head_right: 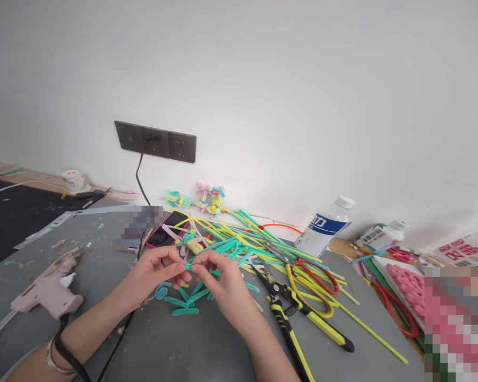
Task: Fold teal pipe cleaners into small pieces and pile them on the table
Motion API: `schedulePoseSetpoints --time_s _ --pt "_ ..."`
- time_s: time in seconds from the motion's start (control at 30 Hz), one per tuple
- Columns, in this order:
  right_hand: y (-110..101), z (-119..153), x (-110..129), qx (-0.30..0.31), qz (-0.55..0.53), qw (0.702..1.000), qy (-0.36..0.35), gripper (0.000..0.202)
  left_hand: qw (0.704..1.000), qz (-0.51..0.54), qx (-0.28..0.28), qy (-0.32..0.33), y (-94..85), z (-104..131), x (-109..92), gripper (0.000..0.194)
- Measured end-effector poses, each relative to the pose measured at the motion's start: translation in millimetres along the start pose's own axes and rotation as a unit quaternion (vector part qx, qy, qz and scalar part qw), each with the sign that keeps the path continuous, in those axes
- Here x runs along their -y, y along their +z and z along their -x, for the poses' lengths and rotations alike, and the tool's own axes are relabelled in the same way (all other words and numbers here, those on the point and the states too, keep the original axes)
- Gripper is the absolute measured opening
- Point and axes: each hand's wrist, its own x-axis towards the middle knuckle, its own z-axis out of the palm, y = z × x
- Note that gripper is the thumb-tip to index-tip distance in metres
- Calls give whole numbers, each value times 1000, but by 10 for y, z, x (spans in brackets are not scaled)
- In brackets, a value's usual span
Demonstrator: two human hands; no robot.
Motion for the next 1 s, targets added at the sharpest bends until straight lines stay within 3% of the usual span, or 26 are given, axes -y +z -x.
schedulePoseSetpoints --time_s 0.27,0.47,0.57,0.67,0.77,0.87,0.93,1.0 --pt "34 -7 -7 -26 92 994 -60 10 997 -74 -18 23 -24 -5 6 36" --pt "77 -4 -64 -38 239 960 -143 16 993 -113 -15 27 -14 4 37 28" --pt "68 -11 -25 -10 219 968 -122 18 990 -130 -6 58 -19 3 69 22" --pt "45 -16 20 21 123 990 -61 22 980 -169 6 107 -49 -23 101 13" --pt "15 -16 37 36 18 999 -12 30 942 -261 6 209 -100 -55 127 7" --pt "-5 -13 27 70 -64 995 38 36 872 -342 6 351 -146 -60 144 5" --pt "-4 -9 20 94 -100 989 62 38 838 -370 5 401 -165 -47 148 5" --pt "12 -5 21 97 -117 986 67 38 823 -385 -1 417 -172 -31 144 6"
